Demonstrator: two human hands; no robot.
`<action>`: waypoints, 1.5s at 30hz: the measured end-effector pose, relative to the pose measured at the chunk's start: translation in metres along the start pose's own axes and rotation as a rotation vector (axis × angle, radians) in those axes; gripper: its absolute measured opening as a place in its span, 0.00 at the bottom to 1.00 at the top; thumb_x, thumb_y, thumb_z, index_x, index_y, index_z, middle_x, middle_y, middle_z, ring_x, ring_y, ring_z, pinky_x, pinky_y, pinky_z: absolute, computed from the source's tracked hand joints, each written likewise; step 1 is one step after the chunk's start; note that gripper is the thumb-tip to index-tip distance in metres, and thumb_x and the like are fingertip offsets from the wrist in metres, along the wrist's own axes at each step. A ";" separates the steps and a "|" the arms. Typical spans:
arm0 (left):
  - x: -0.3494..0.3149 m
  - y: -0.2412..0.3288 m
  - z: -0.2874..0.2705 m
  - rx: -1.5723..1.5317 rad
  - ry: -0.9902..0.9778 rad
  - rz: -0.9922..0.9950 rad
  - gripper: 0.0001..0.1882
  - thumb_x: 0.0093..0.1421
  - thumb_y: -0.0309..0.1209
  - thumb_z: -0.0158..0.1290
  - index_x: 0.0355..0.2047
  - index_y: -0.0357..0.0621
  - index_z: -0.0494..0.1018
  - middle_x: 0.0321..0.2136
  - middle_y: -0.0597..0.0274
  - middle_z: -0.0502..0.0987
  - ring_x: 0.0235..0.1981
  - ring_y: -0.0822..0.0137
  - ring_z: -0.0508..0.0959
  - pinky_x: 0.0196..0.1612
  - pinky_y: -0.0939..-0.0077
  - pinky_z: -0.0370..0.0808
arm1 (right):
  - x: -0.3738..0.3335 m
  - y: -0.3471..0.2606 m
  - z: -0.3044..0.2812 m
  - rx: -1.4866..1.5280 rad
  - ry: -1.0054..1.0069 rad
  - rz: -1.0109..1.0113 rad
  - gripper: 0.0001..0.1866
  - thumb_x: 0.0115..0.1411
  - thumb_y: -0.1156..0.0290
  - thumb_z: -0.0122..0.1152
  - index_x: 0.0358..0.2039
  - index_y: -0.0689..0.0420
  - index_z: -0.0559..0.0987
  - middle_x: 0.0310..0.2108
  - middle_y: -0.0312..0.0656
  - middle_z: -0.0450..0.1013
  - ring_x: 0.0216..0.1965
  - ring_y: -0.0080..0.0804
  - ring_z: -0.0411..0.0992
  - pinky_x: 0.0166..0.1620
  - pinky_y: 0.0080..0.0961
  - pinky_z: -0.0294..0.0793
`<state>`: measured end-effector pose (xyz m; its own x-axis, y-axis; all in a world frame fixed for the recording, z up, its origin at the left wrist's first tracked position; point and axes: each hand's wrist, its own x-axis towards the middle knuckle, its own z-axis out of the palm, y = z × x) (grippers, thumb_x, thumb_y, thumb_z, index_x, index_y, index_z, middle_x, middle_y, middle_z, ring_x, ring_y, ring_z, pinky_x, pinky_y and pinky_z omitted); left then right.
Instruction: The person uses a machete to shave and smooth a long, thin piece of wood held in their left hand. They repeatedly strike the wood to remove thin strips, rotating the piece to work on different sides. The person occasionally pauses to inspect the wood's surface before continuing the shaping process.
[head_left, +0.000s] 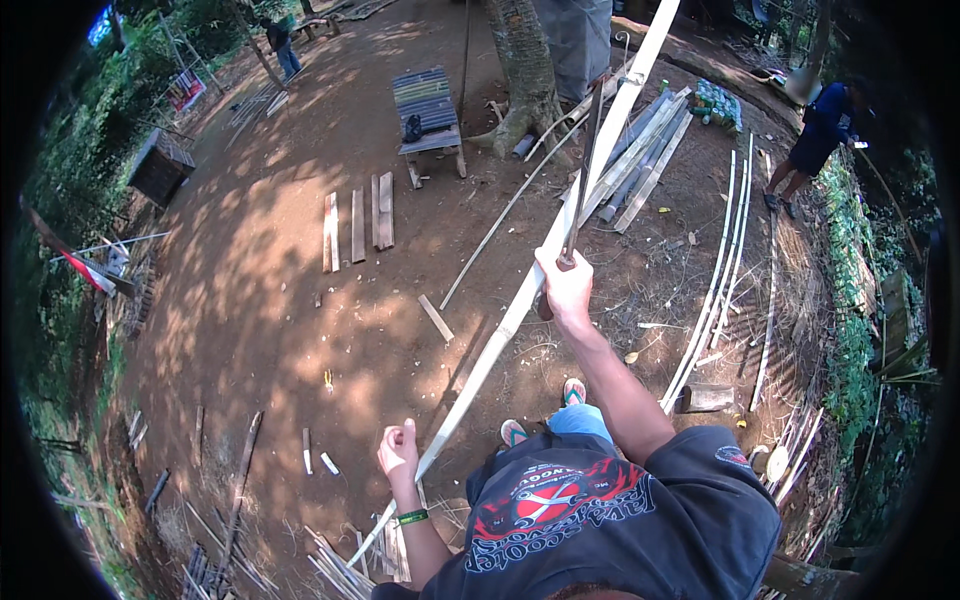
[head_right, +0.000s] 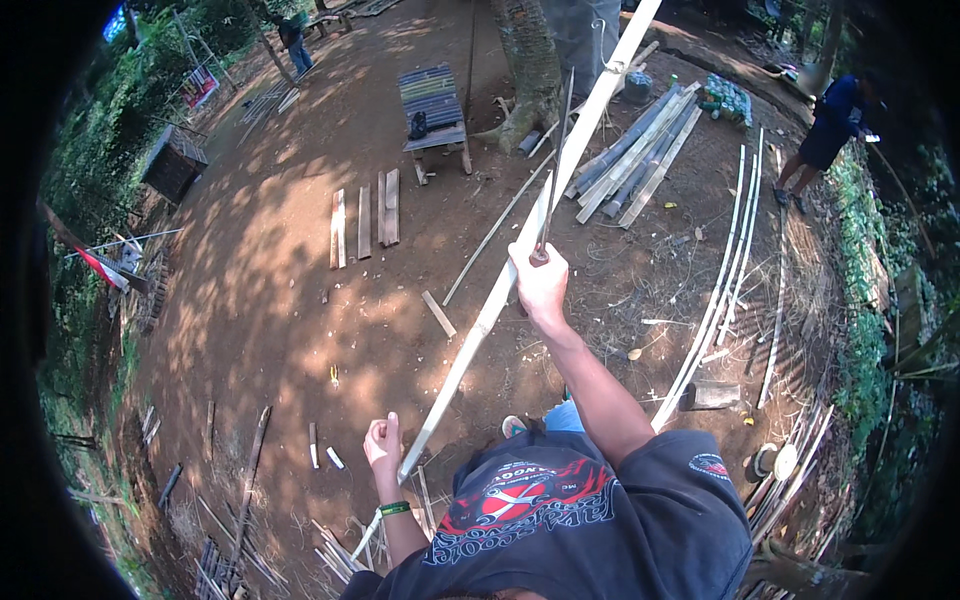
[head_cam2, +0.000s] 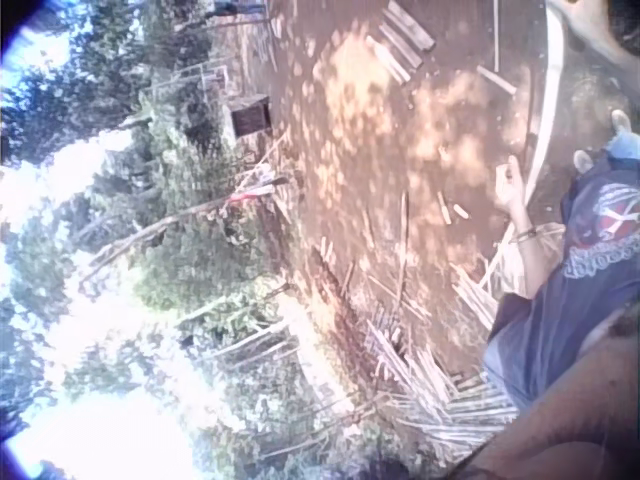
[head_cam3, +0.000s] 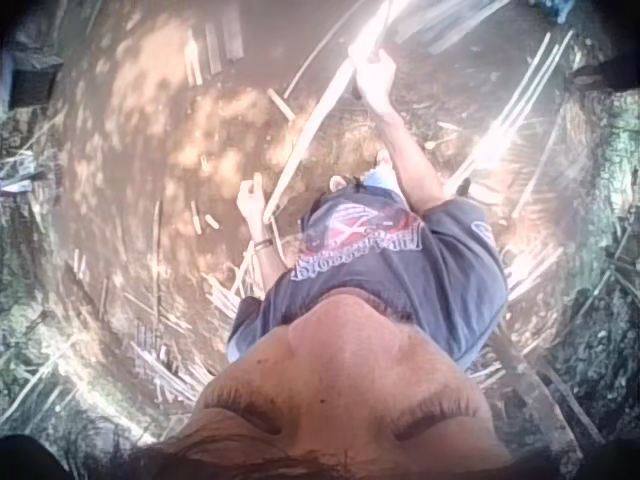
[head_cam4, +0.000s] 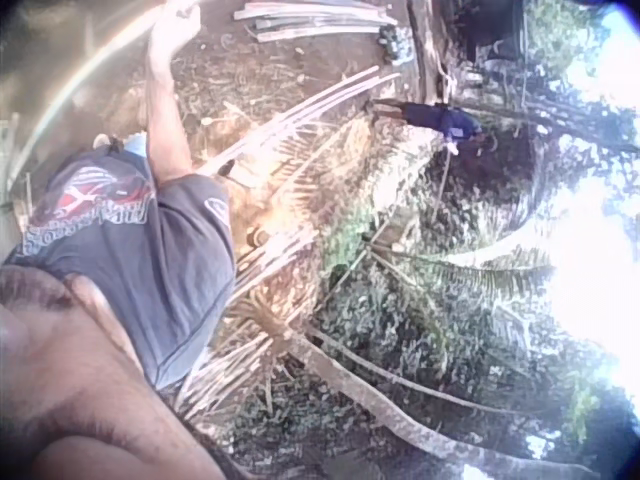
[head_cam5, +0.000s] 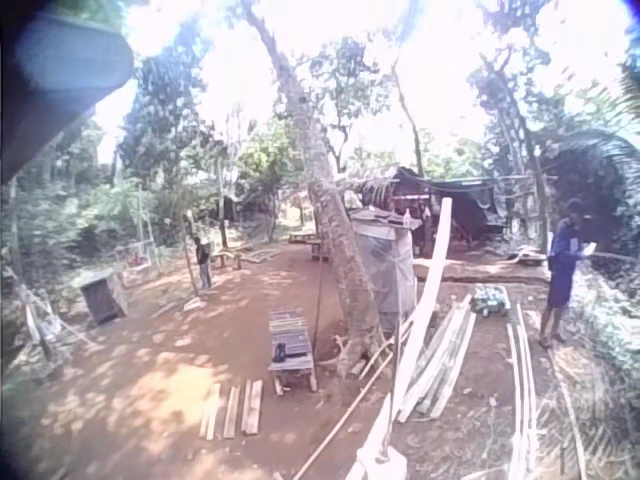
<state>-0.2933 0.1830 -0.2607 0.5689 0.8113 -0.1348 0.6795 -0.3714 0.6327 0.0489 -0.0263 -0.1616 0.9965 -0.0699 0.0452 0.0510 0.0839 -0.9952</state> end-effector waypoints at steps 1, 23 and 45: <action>0.004 0.049 0.003 -0.164 -0.048 0.129 0.22 0.64 0.47 0.53 0.37 0.36 0.75 0.27 0.57 0.79 0.30 0.67 0.79 0.37 0.70 0.75 | -0.011 -0.008 0.006 -0.010 -0.016 -0.030 0.13 0.56 0.65 0.70 0.29 0.63 0.79 0.23 0.34 0.76 0.26 0.19 0.70 0.30 0.24 0.70; 0.024 0.219 0.109 -0.615 -0.838 0.327 0.18 0.71 0.44 0.45 0.33 0.42 0.72 0.13 0.73 0.66 0.12 0.82 0.63 0.15 0.84 0.57 | 0.002 -0.061 -0.094 -1.109 -0.488 -0.644 0.19 0.52 0.53 0.67 0.24 0.57 0.75 0.19 0.48 0.75 0.23 0.49 0.76 0.27 0.45 0.75; -0.012 0.220 0.057 -0.575 -0.756 0.316 0.20 0.71 0.43 0.45 0.24 0.46 0.66 0.13 0.75 0.65 0.11 0.83 0.62 0.14 0.85 0.58 | 0.187 -0.151 -0.216 -1.516 0.029 -0.423 0.12 0.53 0.62 0.59 0.26 0.57 0.82 0.21 0.50 0.77 0.25 0.47 0.79 0.32 0.42 0.79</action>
<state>-0.1246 0.0654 -0.1634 0.9657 0.1388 -0.2197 0.2324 -0.0836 0.9690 0.2137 -0.2672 -0.0217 0.9252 0.1513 0.3481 0.1865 -0.9800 -0.0696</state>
